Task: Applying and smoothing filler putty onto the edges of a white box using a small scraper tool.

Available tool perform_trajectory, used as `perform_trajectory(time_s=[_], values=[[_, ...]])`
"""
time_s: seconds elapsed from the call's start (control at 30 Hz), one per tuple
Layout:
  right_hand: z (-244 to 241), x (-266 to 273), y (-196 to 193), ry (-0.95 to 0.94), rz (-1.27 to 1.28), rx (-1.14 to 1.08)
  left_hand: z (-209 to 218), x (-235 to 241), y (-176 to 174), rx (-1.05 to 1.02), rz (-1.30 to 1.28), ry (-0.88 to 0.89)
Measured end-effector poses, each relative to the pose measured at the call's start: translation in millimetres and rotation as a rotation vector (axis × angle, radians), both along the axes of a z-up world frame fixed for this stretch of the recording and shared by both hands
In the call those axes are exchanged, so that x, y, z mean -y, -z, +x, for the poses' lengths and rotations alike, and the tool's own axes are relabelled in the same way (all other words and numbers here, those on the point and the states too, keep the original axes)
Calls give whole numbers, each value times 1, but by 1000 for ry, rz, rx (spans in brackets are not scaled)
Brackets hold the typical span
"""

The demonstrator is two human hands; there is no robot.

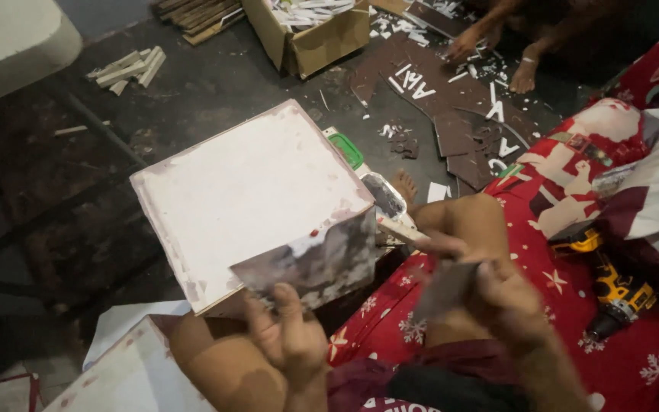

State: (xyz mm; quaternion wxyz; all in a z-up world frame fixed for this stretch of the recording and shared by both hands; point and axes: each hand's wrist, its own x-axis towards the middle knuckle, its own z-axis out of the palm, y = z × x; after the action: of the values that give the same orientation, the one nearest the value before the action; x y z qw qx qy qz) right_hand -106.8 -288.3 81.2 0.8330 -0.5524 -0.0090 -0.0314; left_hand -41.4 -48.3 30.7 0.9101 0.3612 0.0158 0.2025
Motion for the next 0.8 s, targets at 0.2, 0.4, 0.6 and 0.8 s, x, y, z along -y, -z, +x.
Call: perform_trajectory(time_s=[0.2, 0.4, 0.6, 0.8], values=[[6, -81, 26, -76, 684, -19, -13, 22, -13, -239, 120, 113], [27, -95, 15, 378, 707, -379, -2, 21, -19, 51, 288, 82], [24, -94, 40, 349, 587, 199, -39, 47, -30, 19, 506, 252], [24, -84, 15, 566, 207, 259, -39, 23, -19, -154, 510, -62]])
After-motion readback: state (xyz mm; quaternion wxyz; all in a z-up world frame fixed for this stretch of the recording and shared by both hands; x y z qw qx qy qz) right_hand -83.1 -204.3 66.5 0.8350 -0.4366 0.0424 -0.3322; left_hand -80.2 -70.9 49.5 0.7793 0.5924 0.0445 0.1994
